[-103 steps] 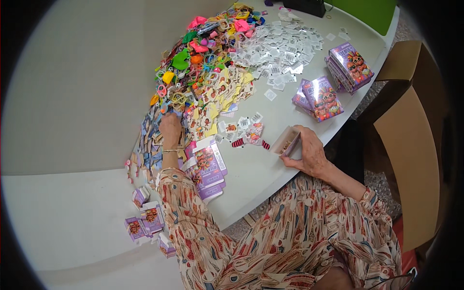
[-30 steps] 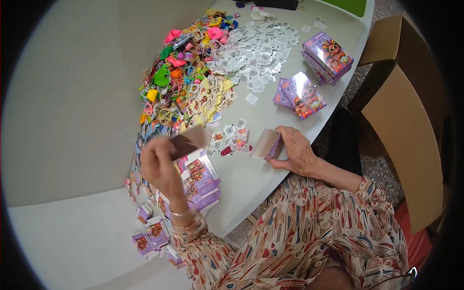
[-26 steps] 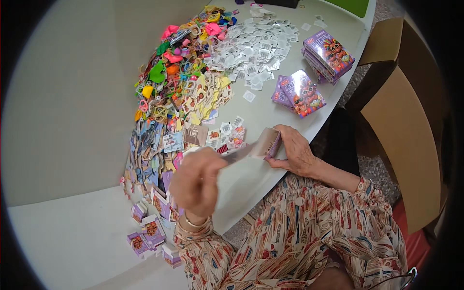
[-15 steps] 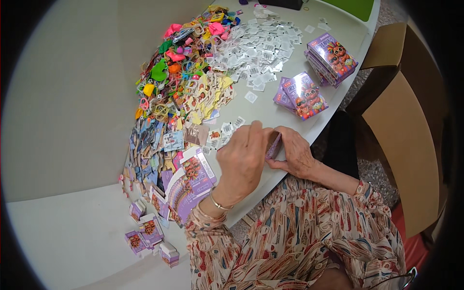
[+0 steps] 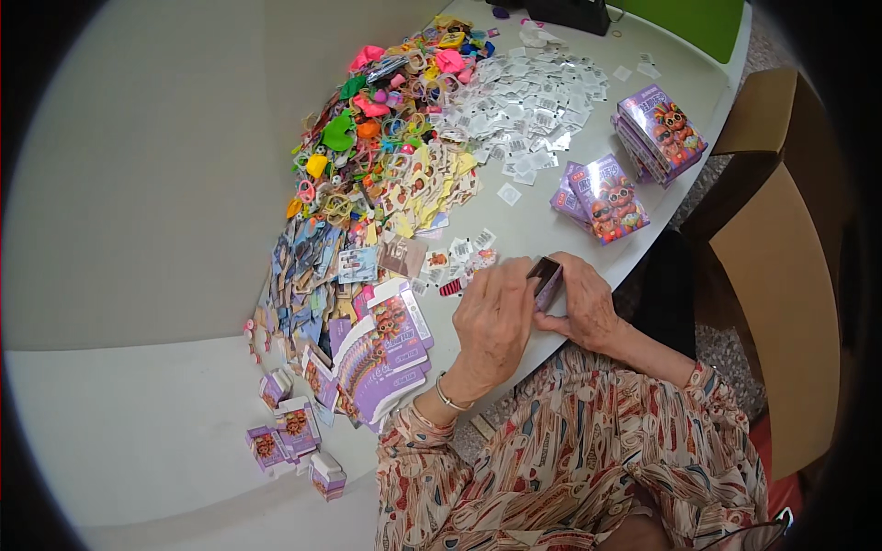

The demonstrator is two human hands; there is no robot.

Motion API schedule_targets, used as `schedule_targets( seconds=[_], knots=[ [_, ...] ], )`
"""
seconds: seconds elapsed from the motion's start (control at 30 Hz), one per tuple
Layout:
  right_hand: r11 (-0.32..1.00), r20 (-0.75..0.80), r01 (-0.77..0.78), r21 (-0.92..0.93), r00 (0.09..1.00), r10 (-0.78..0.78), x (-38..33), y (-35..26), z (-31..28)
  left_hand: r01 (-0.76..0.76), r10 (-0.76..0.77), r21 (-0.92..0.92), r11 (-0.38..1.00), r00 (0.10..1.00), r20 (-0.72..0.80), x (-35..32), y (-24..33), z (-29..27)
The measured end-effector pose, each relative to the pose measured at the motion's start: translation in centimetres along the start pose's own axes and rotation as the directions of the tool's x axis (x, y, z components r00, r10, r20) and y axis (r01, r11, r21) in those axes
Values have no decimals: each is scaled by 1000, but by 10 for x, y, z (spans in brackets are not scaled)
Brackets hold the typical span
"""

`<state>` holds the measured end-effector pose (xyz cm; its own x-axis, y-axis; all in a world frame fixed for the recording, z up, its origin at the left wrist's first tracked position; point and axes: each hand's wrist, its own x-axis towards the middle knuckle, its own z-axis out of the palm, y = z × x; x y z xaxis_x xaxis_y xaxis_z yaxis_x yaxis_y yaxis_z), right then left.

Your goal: Packing small colorful items into purple boxes and stacking them on a desk.

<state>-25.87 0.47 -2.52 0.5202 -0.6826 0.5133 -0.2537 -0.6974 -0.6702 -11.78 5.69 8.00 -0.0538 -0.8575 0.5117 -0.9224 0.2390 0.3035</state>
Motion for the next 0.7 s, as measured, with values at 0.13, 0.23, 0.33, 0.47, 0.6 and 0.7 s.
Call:
schedule_targets(
  seconds=[0.13,0.23,0.33,0.47,0.6,0.7],
  knots=[
    [1000,-11,12,-7,1000,-12,2,-2,-1,-40,40,36,999,999,-6,-5,-8,3],
    [1000,-24,6,-22,1000,-7,3,0,0,-24,24,14,1000,1000,17,-9,-12,8],
    [1000,-6,-15,-27,1000,15,0,-3,-3,87,-98,-206,975,994,-48,-12,-6,7],
    [1000,-40,-13,-17,999,12,4,-2,-1,174,-177,-296,939,984,15,-7,-6,-5],
    [1000,-44,-18,-13,999,18,4,-2,-2,99,-85,-186,977,993,82,-10,-5,-1],
    [1000,-41,-22,-10,999,21,3,-3,-3,87,-73,-152,985,993,92,-14,-4,2]
  ],
)
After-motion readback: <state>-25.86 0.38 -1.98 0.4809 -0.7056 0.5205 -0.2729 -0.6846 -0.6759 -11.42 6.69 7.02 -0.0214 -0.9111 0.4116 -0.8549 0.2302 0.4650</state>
